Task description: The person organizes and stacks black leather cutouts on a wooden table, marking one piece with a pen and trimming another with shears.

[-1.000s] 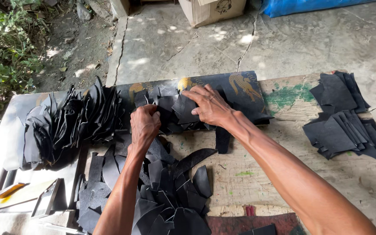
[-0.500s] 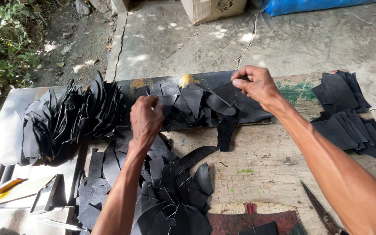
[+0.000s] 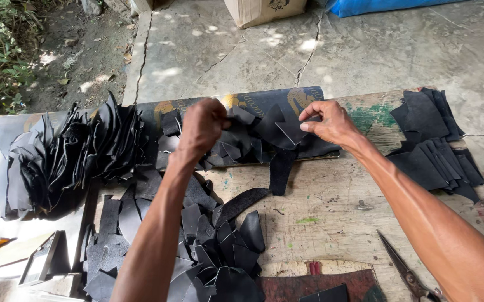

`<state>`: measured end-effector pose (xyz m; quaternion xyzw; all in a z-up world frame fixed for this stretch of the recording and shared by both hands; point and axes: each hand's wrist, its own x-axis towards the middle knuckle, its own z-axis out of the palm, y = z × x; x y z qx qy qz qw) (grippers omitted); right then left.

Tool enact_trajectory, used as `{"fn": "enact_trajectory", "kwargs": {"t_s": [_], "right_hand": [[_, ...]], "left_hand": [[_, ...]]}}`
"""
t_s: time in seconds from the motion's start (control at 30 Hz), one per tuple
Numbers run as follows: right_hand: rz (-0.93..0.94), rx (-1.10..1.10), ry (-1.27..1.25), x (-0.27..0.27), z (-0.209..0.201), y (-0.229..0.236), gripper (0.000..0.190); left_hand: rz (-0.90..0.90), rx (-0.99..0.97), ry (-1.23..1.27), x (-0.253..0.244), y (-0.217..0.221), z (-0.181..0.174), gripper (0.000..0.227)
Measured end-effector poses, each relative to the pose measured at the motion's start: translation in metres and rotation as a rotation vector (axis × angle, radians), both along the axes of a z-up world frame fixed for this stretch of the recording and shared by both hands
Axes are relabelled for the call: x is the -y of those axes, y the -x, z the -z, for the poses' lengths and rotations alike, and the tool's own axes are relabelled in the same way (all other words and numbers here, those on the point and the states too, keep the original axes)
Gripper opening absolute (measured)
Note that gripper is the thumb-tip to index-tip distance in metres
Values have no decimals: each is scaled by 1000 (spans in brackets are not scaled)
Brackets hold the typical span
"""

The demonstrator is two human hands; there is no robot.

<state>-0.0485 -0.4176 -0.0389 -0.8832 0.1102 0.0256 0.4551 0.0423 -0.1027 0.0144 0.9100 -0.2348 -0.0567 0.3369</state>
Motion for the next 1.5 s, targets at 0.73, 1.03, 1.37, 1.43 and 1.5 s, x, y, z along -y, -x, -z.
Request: {"fn": "enact_trajectory", "kwargs": {"t_s": [0.73,1.03,1.37,1.43,1.5], "right_hand": [[-160,440,-106,-84,-13,46,11],[-48,347,-618,-33,-41,61,18],[39,118,-962,-25,-2,62,33],[66,47,-1005,-21,-3,63,32],[64,16,-1019,-21,-9,66,31]], "left_hand": [[-456,-52,271,-62,13,-10,27],[-140,-205,306,-55,25,8,29],[-230,195,-249,14,29,27,55],[-215,263,-174,18,31,38,52],[-198,309,-86,21,32,41,53]]}}
